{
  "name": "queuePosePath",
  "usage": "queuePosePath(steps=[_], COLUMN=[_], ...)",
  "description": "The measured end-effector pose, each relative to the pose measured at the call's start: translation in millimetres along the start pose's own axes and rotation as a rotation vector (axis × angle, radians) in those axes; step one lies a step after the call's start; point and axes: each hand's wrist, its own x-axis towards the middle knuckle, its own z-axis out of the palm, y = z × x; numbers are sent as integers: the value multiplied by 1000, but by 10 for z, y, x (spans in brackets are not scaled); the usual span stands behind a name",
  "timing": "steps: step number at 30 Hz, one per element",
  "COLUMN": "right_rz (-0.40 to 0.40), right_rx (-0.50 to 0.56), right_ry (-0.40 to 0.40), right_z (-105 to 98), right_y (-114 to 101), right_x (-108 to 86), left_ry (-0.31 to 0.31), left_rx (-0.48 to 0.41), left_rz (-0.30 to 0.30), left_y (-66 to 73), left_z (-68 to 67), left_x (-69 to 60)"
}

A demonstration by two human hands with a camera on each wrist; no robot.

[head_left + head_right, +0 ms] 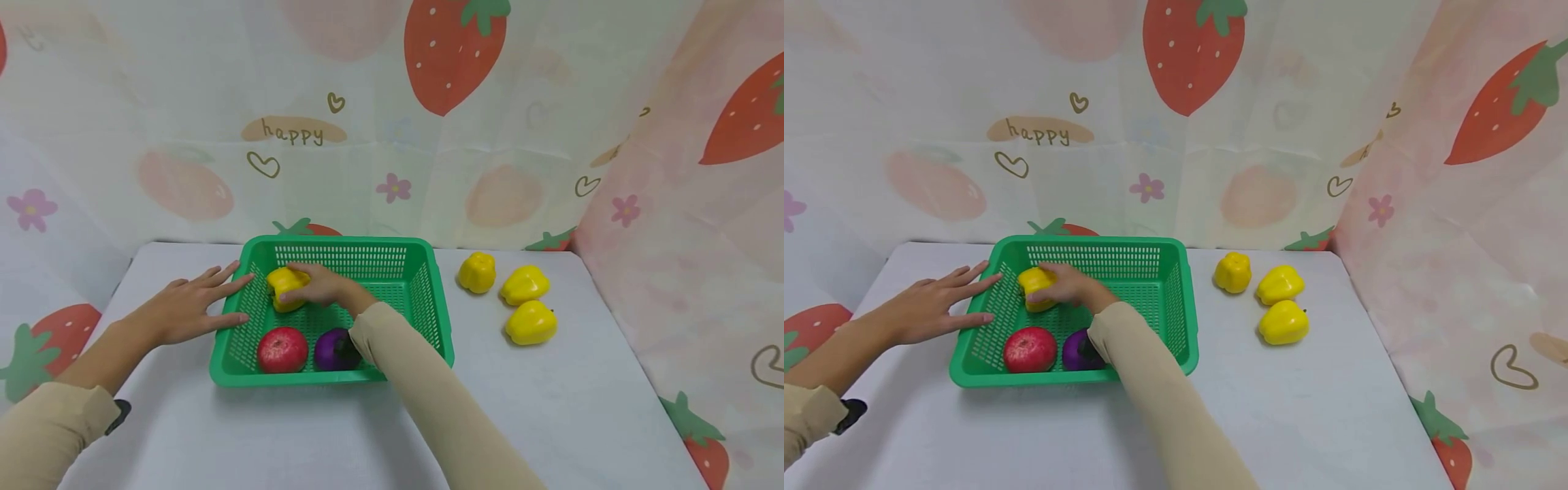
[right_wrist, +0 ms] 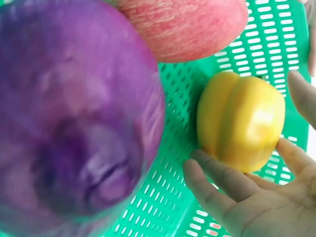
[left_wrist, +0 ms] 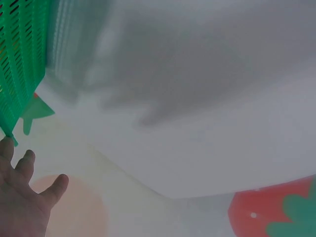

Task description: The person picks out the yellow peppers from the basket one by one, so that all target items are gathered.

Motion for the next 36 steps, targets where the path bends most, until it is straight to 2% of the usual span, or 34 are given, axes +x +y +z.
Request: queuePosePath(steps=[10, 21, 24, 30, 36], right_rz=[-19, -19, 1, 35, 23], right_rx=[-32, -101, -68, 62, 106], right_ry=[35, 112, 131, 135, 131], right_z=[85, 122, 131, 144, 146], right_y=[10, -8, -27, -14, 22], right_x=[121, 152, 132, 114, 111], left_ry=[1, 1, 2, 0, -4], left_rx=[-2, -2, -7, -5, -4], left_rz=[-2, -8, -8, -9, -11], left_y=[1, 14, 14, 14, 21], left_z=[10, 3, -5, -10, -10], left_x=[-12, -8, -15, -14, -5])
